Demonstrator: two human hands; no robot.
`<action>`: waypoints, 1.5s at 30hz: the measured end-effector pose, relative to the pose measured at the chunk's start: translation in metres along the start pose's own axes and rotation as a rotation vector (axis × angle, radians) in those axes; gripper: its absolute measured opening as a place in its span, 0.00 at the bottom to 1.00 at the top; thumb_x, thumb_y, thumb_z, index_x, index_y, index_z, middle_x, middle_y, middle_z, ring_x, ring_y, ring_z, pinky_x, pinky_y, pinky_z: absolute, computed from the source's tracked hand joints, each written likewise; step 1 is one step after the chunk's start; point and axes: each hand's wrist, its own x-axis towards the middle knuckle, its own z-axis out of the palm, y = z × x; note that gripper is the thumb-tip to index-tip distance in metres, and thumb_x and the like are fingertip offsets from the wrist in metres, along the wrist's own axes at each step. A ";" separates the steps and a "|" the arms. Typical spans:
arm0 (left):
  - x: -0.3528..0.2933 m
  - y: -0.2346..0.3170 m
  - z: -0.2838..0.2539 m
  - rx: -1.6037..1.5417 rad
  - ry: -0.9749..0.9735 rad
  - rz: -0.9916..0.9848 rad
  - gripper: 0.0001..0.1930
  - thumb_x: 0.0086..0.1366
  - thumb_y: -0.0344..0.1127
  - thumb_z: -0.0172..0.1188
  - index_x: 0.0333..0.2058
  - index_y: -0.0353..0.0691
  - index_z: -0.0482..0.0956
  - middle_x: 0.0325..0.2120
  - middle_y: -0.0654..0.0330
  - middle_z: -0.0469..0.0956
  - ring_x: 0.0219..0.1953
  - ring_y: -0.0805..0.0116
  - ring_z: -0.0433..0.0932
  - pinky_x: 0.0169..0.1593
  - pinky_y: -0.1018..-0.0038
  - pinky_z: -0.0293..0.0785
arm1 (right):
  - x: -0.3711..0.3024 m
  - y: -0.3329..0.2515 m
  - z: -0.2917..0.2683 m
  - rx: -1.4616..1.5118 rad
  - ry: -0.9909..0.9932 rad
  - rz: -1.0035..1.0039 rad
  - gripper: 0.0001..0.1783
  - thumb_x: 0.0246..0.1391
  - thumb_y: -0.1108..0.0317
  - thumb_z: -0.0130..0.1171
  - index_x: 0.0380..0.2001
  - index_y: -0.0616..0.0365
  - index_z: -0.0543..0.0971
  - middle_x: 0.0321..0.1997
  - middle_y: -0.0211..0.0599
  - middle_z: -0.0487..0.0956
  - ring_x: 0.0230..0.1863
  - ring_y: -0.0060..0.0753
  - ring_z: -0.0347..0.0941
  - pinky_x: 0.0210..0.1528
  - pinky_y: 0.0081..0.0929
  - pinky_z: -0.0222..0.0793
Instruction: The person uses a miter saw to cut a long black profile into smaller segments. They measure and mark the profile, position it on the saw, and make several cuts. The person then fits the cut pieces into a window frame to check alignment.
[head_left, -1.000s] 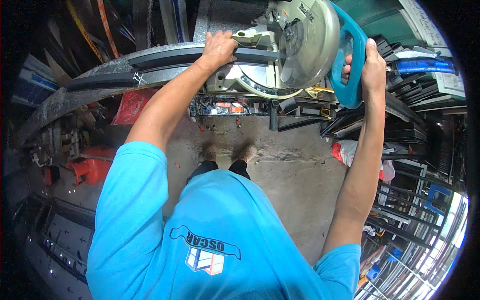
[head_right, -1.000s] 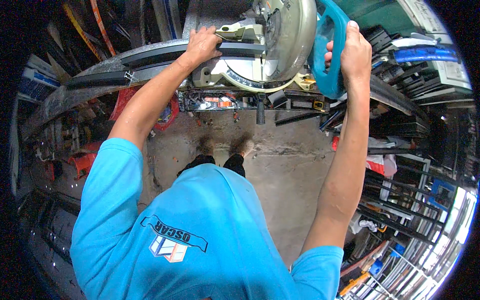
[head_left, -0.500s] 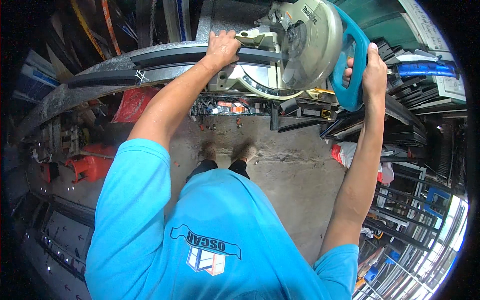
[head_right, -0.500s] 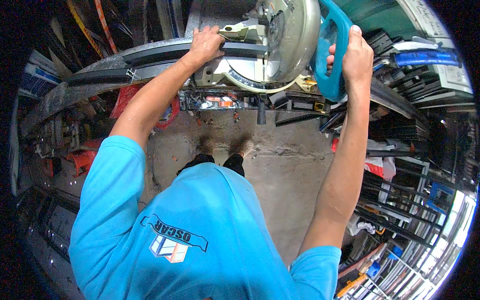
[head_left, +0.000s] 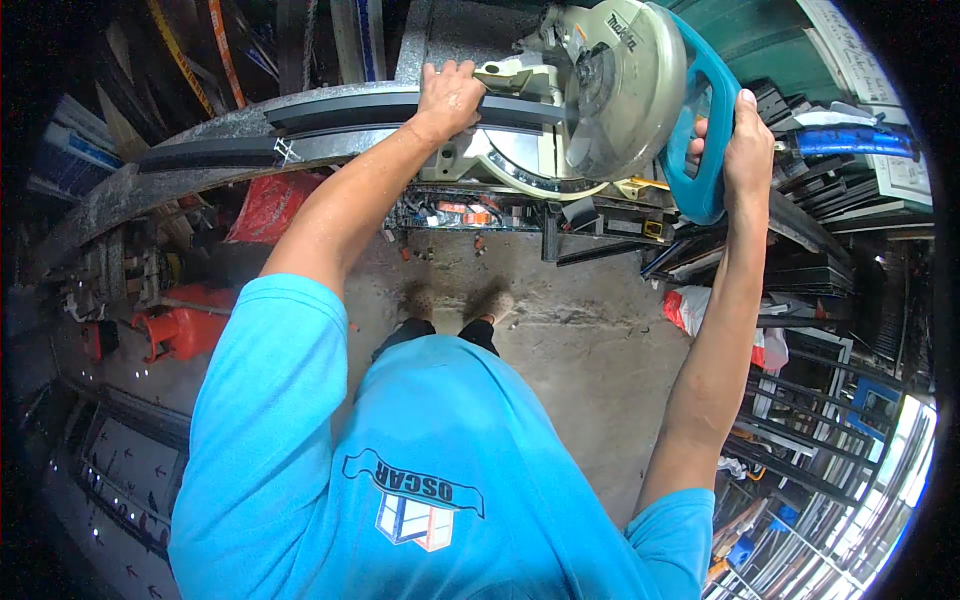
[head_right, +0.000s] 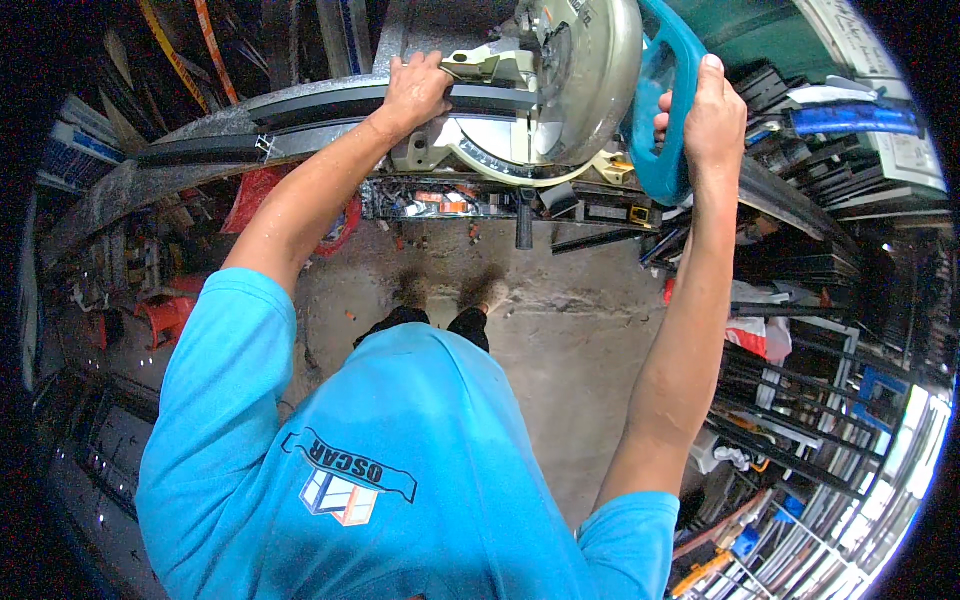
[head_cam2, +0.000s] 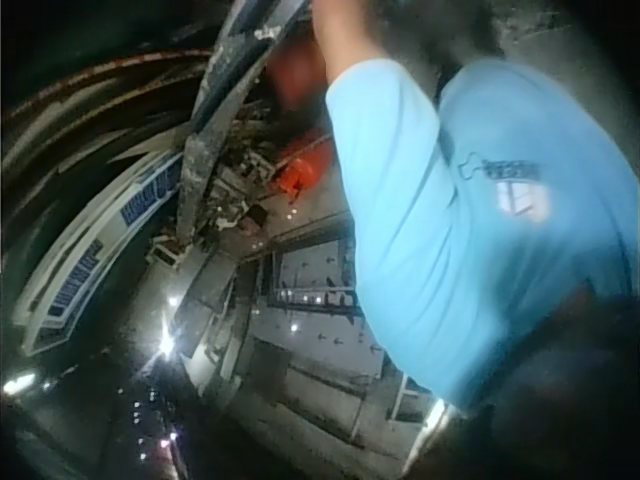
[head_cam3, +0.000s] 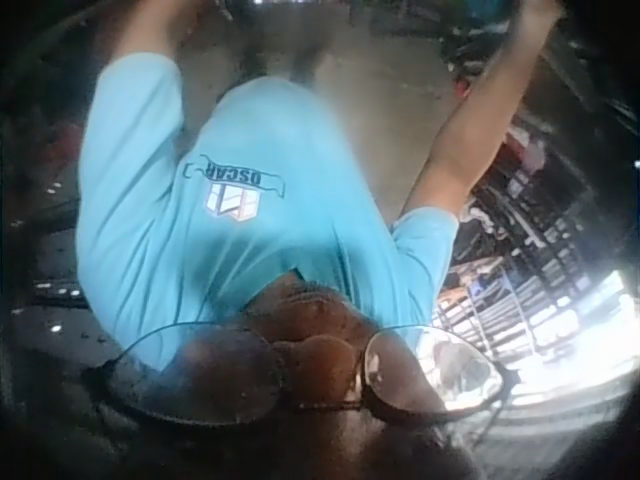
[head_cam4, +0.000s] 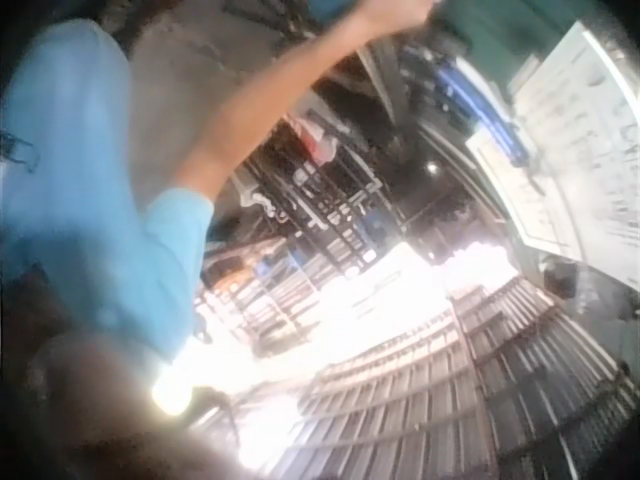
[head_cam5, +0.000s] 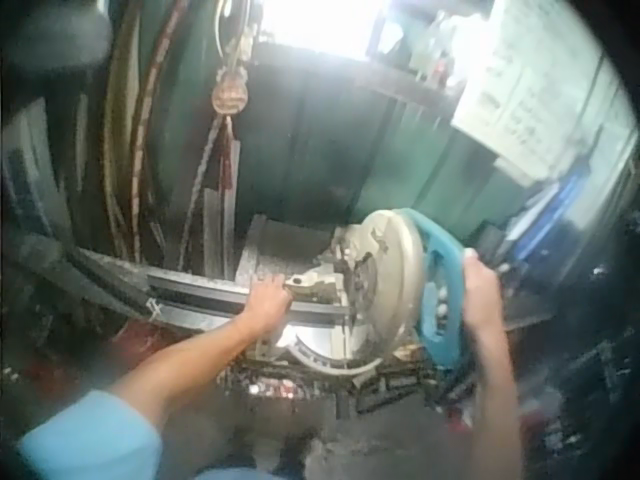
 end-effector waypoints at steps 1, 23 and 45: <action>0.000 0.000 0.000 -0.001 -0.001 -0.001 0.15 0.48 0.43 0.77 0.36 0.48 0.89 0.46 0.60 0.78 0.53 0.57 0.76 0.55 0.51 0.66 | 0.000 0.001 -0.001 -0.003 0.000 -0.004 0.33 0.73 0.42 0.41 0.33 0.63 0.78 0.25 0.38 0.79 0.20 0.28 0.76 0.22 0.29 0.74; 0.001 0.000 -0.001 -0.004 -0.025 0.005 0.17 0.48 0.44 0.77 0.39 0.51 0.89 0.49 0.59 0.76 0.55 0.56 0.74 0.55 0.48 0.67 | 0.001 0.010 -0.002 -0.050 0.008 -0.030 0.35 0.73 0.42 0.38 0.38 0.67 0.78 0.26 0.41 0.81 0.21 0.30 0.78 0.25 0.30 0.75; 0.000 0.000 0.000 -0.002 -0.031 -0.002 0.19 0.48 0.45 0.78 0.40 0.54 0.90 0.47 0.60 0.76 0.55 0.56 0.74 0.55 0.48 0.67 | -0.005 0.013 0.001 -0.066 0.014 -0.074 0.34 0.73 0.44 0.36 0.36 0.67 0.77 0.25 0.41 0.80 0.20 0.31 0.78 0.23 0.31 0.74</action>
